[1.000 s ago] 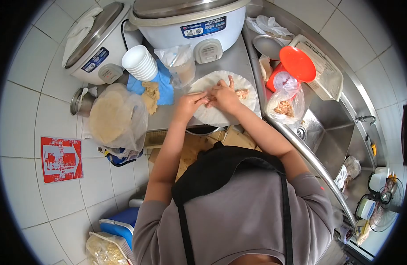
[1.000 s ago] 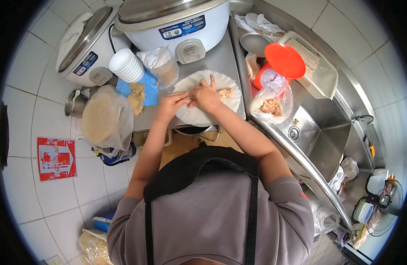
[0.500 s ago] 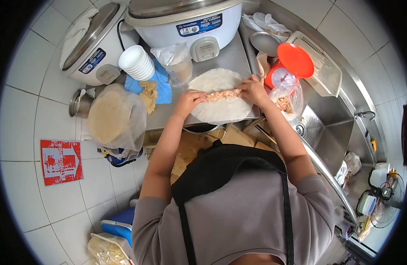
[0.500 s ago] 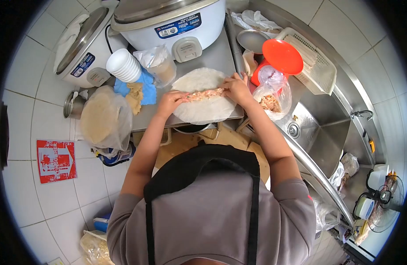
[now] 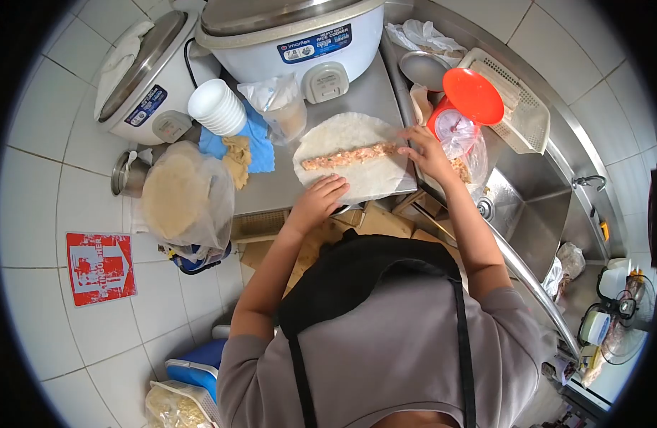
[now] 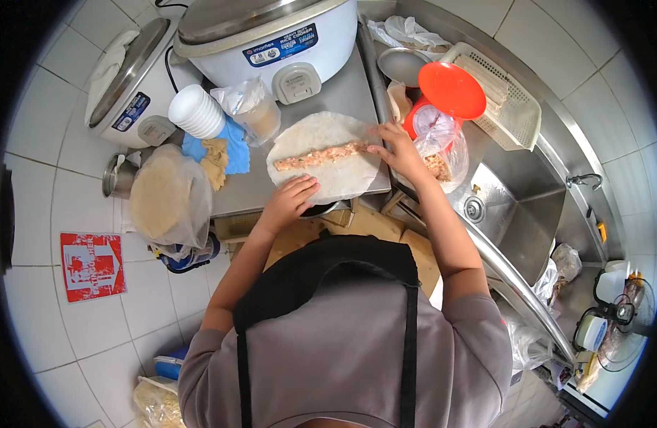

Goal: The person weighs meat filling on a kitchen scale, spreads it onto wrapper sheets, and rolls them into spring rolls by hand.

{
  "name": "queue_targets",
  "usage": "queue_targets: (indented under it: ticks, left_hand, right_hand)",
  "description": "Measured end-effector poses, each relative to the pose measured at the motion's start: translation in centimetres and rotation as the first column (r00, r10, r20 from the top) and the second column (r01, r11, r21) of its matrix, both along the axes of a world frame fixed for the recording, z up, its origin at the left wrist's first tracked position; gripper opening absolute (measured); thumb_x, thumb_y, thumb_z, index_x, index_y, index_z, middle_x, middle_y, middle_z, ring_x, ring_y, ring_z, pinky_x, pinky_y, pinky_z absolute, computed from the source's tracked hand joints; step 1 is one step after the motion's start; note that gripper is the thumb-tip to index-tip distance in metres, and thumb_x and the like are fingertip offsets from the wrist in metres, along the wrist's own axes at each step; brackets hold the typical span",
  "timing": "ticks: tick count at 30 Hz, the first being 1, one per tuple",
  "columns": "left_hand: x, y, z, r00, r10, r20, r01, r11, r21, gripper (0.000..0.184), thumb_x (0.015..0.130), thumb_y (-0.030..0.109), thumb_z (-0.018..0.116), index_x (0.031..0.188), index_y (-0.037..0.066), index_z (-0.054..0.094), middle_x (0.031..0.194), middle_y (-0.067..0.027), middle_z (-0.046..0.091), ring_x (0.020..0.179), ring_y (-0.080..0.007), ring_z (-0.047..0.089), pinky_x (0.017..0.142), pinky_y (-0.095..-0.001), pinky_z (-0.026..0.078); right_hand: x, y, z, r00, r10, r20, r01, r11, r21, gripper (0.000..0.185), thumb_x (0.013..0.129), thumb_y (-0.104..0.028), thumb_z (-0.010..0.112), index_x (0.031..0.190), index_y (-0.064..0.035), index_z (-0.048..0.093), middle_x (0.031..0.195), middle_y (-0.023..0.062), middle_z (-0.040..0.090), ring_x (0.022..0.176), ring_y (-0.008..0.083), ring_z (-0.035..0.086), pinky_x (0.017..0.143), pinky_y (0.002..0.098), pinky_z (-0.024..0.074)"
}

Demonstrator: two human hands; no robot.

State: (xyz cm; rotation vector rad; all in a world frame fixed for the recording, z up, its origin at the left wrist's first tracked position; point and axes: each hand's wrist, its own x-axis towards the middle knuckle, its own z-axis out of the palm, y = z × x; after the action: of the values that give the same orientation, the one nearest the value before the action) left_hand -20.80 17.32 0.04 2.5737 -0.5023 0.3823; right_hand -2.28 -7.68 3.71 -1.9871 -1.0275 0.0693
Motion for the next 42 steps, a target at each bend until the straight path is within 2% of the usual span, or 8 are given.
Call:
queue_targets:
  ticks: [5,9,17,23,26,29,35,42]
  left_hand:
    - [0.6,0.0,0.0,0.987,0.118,-0.111,-0.151,0.922,-0.356,0.018,0.084,0.011,0.059,0.099,0.003,0.065,0.1,-0.0131,0.065,0.101,-0.0259,0.059,0.088,-0.0344,0.045]
    - [0.8,-0.6,1.5,0.943,0.214,-0.253,-0.317,0.809,-0.495,0.016,0.086,0.011,0.057,0.096,0.001,0.065,0.093,-0.0154,0.066,0.087,-0.0235,0.064,0.075,-0.0299,0.048]
    - [2.7,1.5,2.8,0.945,0.166,-0.281,-0.285,0.838,-0.465,0.017,0.088,0.015,0.056,0.091,0.0,0.063,0.077,-0.0122,0.065,0.07,-0.0183,0.061,0.065,-0.0293,0.046]
    - [10.3,4.9,2.5,0.891,0.358,-0.278,-0.434,0.851,-0.296,0.025,0.087,0.025,0.055,0.089,0.001,0.063,0.071,-0.0137,0.062,0.062,-0.0221,0.057,0.06,-0.0326,0.044]
    - [12.5,5.9,1.1,0.879,0.365,-0.306,-0.444,0.861,-0.247,0.026,0.085,0.027,0.057,0.087,0.002,0.064,0.072,-0.0154,0.062,0.064,-0.0255,0.059,0.062,-0.034,0.045]
    - [13.8,6.3,-0.1,0.864,0.414,-0.285,-0.478,0.852,-0.213,0.025,0.084,0.026,0.058,0.089,0.002,0.064,0.073,-0.0163,0.062,0.066,-0.0266,0.061,0.063,-0.0344,0.046]
    - [15.2,6.8,-0.4,0.83,0.19,-0.524,-0.411,0.843,-0.346,0.038,0.082,0.033,0.056,0.096,-0.002,0.065,0.088,-0.0112,0.067,0.078,-0.0201,0.061,0.071,-0.0328,0.046]
    - [15.1,6.8,1.3,0.618,-0.068,-0.783,-0.584,0.628,-0.514,0.06,0.082,0.052,0.049,0.104,-0.002,0.063,0.096,-0.0097,0.063,0.087,-0.0178,0.056,0.08,-0.0287,0.043]
  right_hand:
    - [-2.2,-0.4,0.6,0.94,0.291,0.179,-0.271,0.954,-0.127,0.04,0.069,-0.019,0.073,0.107,-0.0094,0.062,0.104,0.0084,0.058,0.101,0.0275,0.049,0.093,0.0373,0.0346]
    - [-2.7,-0.2,0.5,0.971,0.182,0.155,-0.151,0.97,-0.191,0.02,0.069,-0.011,0.069,0.088,-0.0062,0.064,0.088,0.008,0.06,0.093,0.0264,0.051,0.09,0.0397,0.0351]
    - [0.8,0.5,-0.3,0.991,0.132,0.026,-0.128,0.985,-0.115,0.007,0.071,-0.002,0.063,0.077,-0.0048,0.061,0.076,0.0095,0.059,0.083,0.0281,0.053,0.079,0.0387,0.0393]
    - [5.2,5.2,-2.8,0.964,-0.066,0.256,0.116,0.976,-0.182,0.02,0.068,0.0,0.061,0.086,-0.0073,0.065,0.084,0.0113,0.06,0.087,0.0286,0.054,0.078,0.0405,0.0418]
    - [2.6,7.3,-1.7,0.792,-0.25,0.556,0.319,0.947,-0.029,0.028,0.064,-0.003,0.066,0.091,-0.0078,0.064,0.095,0.0095,0.06,0.092,0.0283,0.054,0.079,0.0403,0.0434]
    - [-1.1,9.8,-0.1,0.922,-0.024,0.386,0.059,0.995,-0.078,0.029,0.059,-0.003,0.067,0.087,-0.0047,0.064,0.093,0.0113,0.059,0.091,0.0294,0.055,0.081,0.0382,0.0456]
    - [-4.3,13.8,-2.7,0.967,0.116,0.227,-0.06,0.969,-0.238,0.017,0.08,-0.018,0.055,0.082,-0.003,0.062,0.096,0.0121,0.059,0.091,0.0301,0.055,0.079,0.0396,0.0458]
    - [-4.0,14.0,-2.3,0.952,0.252,0.173,-0.183,0.923,-0.338,0.023,0.079,-0.026,0.061,0.082,-0.0035,0.063,0.096,0.0115,0.059,0.093,0.0296,0.056,0.08,0.0402,0.0448]
